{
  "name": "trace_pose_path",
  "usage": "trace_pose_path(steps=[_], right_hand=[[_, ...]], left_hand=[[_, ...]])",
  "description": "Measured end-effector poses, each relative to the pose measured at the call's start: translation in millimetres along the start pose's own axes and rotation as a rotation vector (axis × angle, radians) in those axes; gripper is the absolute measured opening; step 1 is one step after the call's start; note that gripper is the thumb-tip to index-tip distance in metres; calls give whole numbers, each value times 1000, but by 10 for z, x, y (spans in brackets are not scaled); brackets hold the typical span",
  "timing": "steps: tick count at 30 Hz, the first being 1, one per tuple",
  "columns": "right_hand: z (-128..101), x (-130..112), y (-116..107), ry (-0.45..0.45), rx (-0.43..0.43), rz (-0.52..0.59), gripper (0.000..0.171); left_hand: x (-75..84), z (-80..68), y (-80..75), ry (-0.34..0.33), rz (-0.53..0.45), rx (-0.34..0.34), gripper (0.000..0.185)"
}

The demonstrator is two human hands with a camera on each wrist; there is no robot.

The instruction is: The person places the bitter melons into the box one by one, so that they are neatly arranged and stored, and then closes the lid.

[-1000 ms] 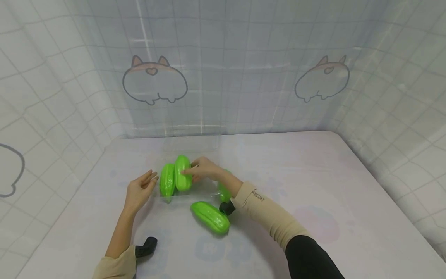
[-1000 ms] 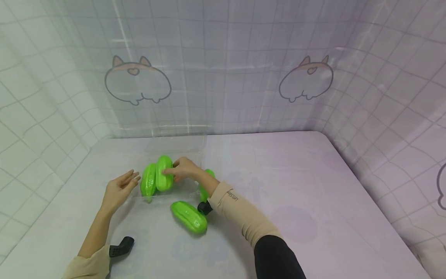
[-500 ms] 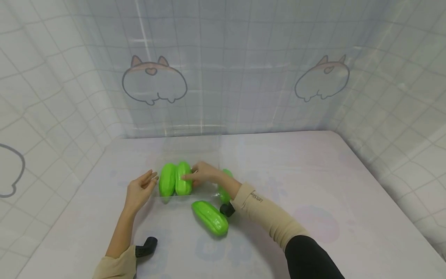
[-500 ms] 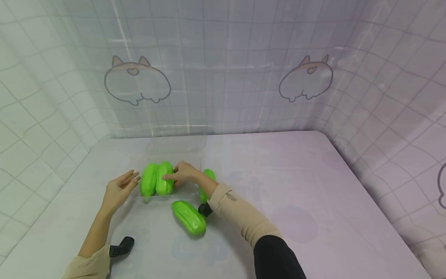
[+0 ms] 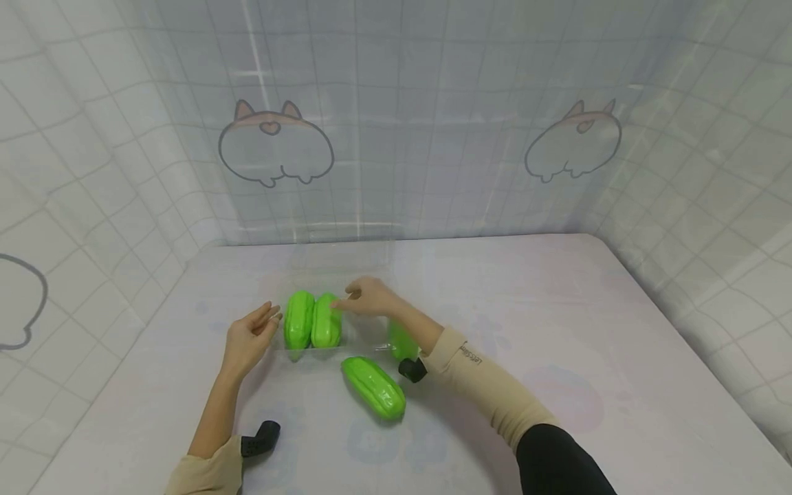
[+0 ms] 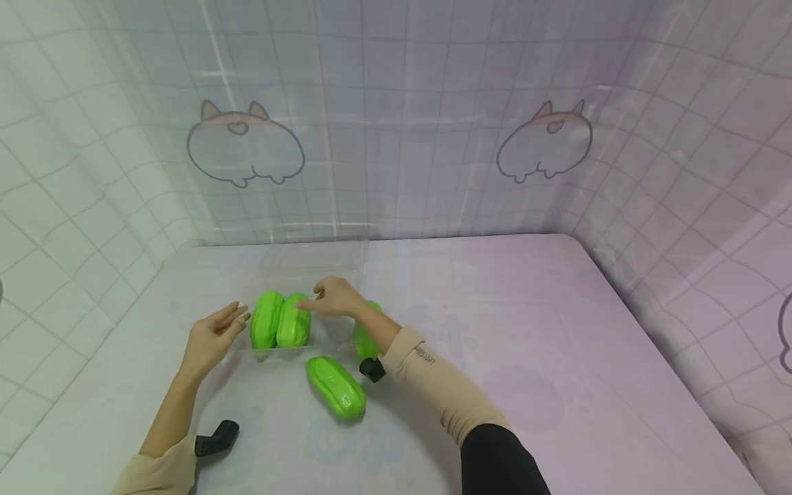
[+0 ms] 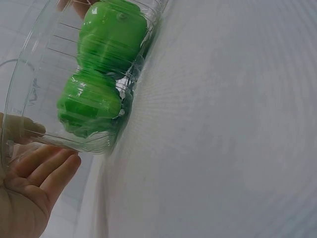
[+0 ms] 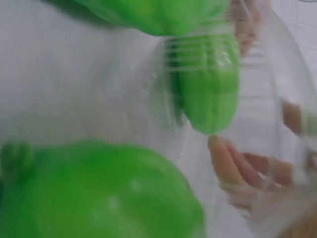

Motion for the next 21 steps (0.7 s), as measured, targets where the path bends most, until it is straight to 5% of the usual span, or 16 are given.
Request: trace_pose_path(steps=[11, 21], right_hand=[[-278, 90, -416, -98, 82, 161, 51], [-609, 432, -764, -58, 230, 180, 43]], left_hand=[[-1, -10, 0, 6, 20, 2, 44], [-21, -18, 7, -5, 13, -3, 44]])
Point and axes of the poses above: each hand's wrist, its own z-axis towards the middle knuckle, its own y-axis out of the palm, x = y × z, the point moved 10 cm from there along z, towards the middle knuckle, and after that the axes turned 9 degrees about y, right-handed, at the moved point
